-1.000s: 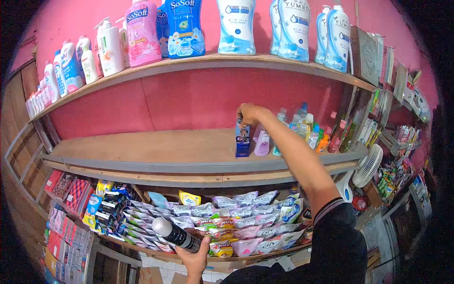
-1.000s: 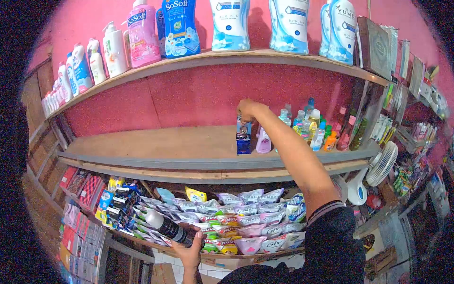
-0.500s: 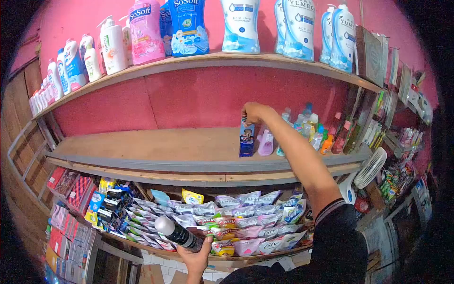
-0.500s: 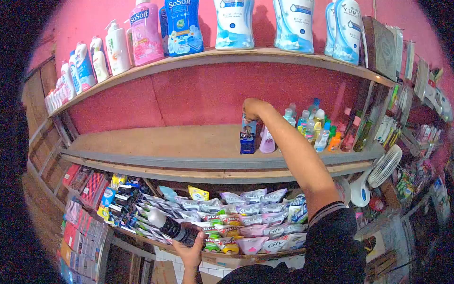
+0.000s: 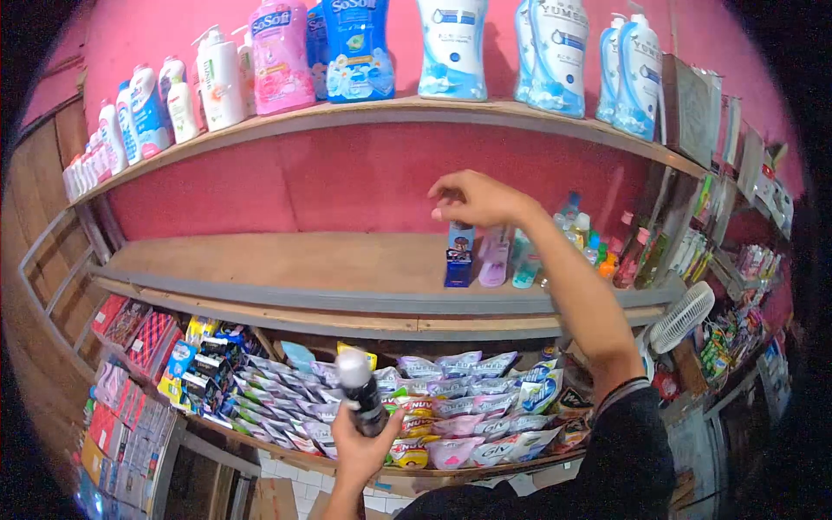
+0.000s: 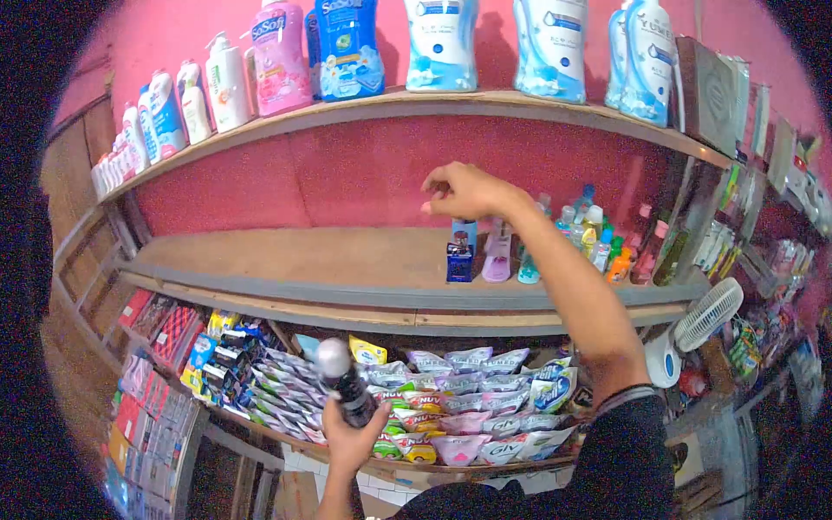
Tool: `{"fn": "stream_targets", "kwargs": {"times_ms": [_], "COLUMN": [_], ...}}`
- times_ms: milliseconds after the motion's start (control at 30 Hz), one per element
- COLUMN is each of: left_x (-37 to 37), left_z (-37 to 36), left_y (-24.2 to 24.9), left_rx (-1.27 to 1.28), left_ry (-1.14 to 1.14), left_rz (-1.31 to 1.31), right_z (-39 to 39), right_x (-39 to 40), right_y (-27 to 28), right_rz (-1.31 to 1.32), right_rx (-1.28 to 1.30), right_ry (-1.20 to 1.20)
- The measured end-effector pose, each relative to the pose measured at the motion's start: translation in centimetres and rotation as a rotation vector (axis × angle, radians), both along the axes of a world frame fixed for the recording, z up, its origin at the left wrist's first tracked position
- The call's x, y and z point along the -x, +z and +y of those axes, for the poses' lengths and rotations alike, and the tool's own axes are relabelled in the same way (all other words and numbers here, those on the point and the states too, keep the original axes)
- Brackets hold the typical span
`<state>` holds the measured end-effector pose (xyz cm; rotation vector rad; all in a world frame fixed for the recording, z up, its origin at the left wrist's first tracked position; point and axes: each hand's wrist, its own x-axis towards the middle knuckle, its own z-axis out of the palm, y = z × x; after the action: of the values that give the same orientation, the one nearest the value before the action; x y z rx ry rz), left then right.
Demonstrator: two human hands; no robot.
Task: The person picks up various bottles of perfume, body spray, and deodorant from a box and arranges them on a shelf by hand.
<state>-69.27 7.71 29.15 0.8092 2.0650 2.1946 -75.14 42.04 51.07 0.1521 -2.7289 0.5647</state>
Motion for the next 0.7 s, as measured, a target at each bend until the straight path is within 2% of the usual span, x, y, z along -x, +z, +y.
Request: {"fn": "stream_targets", "kwargs": {"times_ms": [33, 67, 133, 167, 200, 267, 367, 467, 600, 700], "left_x": [1.1, 0.9, 1.9, 2.2, 2.3, 2.3, 2.3, 2.3, 2.9, 3.4], "left_z": [0.4, 0.6, 1.5, 2.0, 2.4, 2.9, 3.7, 4.0, 3.8, 3.3], "left_y": [-0.6, 1.2, 2.0, 2.3, 2.7, 4.0, 4.9, 5.6, 5.6, 4.2], "left_rx": [0.033, 0.078, 0.101, 0.103, 0.106, 0.144, 0.161, 0.224, 0.020, -0.068], "left_ry": [-0.017, -0.009, -0.029, 0.000, 0.024, 0.008, 0.006, 0.032, 0.102, -0.095], "left_rz": [0.101, 0.114, 0.159, 0.219, 0.282, 0.279, 0.336, 0.375, 0.448, 0.215], "right_z": [-2.6, -5.1, -7.1, -9.3, -10.3, -12.6, -11.4, -11.0, -10.4, -11.4], "right_x": [-1.6, -3.2, -4.4, -6.0, -6.8, -8.7, -7.7, -7.6, -7.7, -8.5], "right_y": [0.5, 0.6, -0.4, 0.1, -0.3, 0.5, -2.4, -3.0, -3.0, -1.5], "right_rz": [-0.115, -0.236, -0.392, -0.494, -0.499, -0.605, -0.306, -0.324, -0.237, -0.204], "right_rx": [0.152, 0.303, 0.360, 0.340, 0.344, 0.351, 0.226, 0.368, 0.495, 0.476], "right_ry": [0.076, 0.152, 0.276, 0.242, 0.293, 0.190, 0.468, 0.474, 0.316, 0.146]}}
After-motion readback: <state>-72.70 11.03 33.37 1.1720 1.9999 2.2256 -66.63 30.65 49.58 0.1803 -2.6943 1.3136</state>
